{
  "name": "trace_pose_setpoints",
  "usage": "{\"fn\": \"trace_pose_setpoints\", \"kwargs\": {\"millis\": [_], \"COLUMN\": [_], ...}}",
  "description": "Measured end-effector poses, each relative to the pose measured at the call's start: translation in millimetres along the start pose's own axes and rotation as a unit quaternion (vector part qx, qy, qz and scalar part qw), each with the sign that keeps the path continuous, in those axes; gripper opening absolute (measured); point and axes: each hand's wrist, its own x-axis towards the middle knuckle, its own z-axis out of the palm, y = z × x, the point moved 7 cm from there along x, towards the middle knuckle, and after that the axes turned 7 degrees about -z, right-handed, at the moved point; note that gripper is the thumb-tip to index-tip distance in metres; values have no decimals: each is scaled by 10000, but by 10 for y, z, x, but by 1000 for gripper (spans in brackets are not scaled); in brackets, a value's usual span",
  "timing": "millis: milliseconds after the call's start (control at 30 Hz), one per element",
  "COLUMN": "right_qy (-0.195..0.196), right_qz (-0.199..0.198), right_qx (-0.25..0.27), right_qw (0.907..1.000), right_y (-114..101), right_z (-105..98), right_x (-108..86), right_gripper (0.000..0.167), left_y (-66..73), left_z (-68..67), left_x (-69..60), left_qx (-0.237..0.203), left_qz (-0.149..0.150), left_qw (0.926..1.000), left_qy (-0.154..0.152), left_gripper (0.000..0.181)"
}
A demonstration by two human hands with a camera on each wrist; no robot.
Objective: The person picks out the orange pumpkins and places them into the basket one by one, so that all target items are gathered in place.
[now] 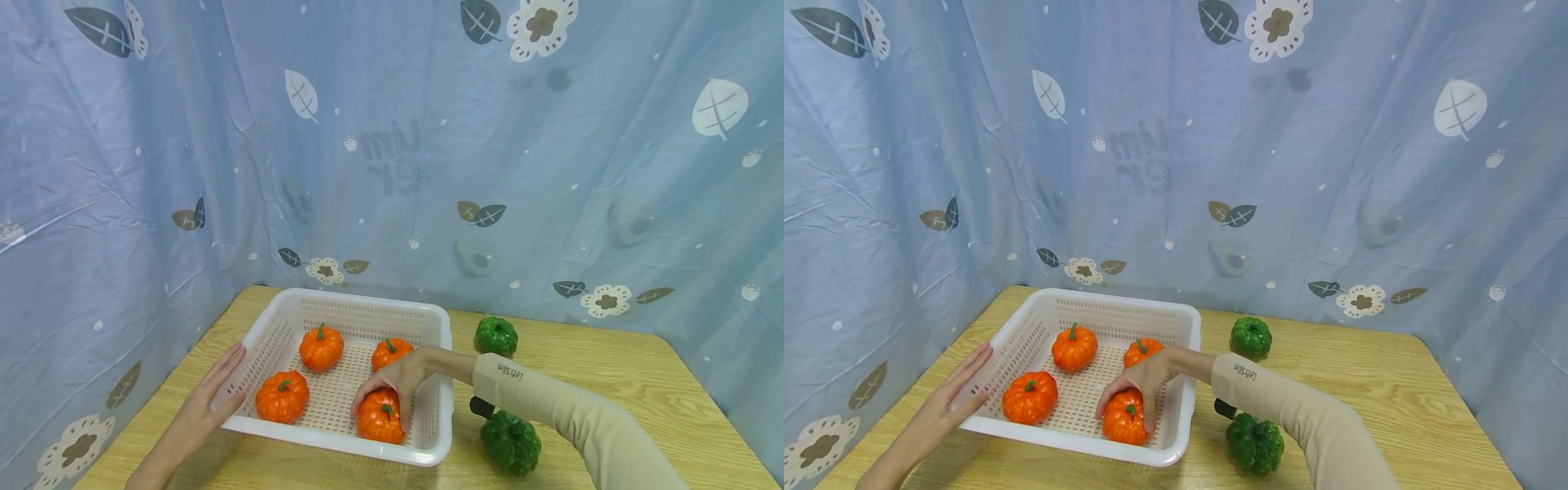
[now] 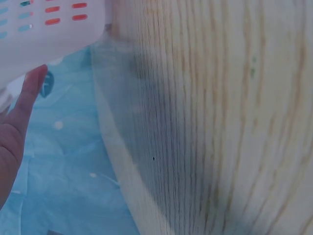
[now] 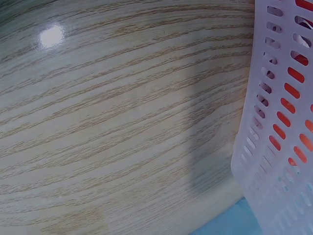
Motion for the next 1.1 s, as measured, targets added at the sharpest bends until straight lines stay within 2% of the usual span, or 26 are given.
{"fn": "trace_pose_setpoints", "kwargs": {"millis": [233, 467, 600, 833, 967, 1100], "right_qy": [88, 132, 309, 781, 1134, 1539], "right_qz": [-83, -315, -348, -525, -905, -1207], "right_qx": [-48, 36, 108, 105, 145, 110], "right_qw": [9999, 9994, 9989, 9955, 9893, 9806], "right_y": [-4, -51, -135, -352, -477, -547], "right_z": [10, -12, -67, -171, -200, -214], "right_x": [-60, -165, -271, -566, -821, -1075], "right_gripper": [81, 79, 78, 75, 72, 69], "left_y": [-2, 16, -8, -82, -95, -109], "left_z": [48, 57, 37, 20, 13, -52], "left_x": [38, 73, 86, 113, 142, 190], "left_qx": [-64, -46, 9, 29, 32, -111], "left_qz": [-67, 64, 96, 113, 200, 57], "left_qw": [9999, 9999, 9999, 9999, 9996, 9988], "left_qy": [-98, -87, -99, -67, -204, -484], "left_gripper": [65, 66, 67, 67, 69, 74]}}
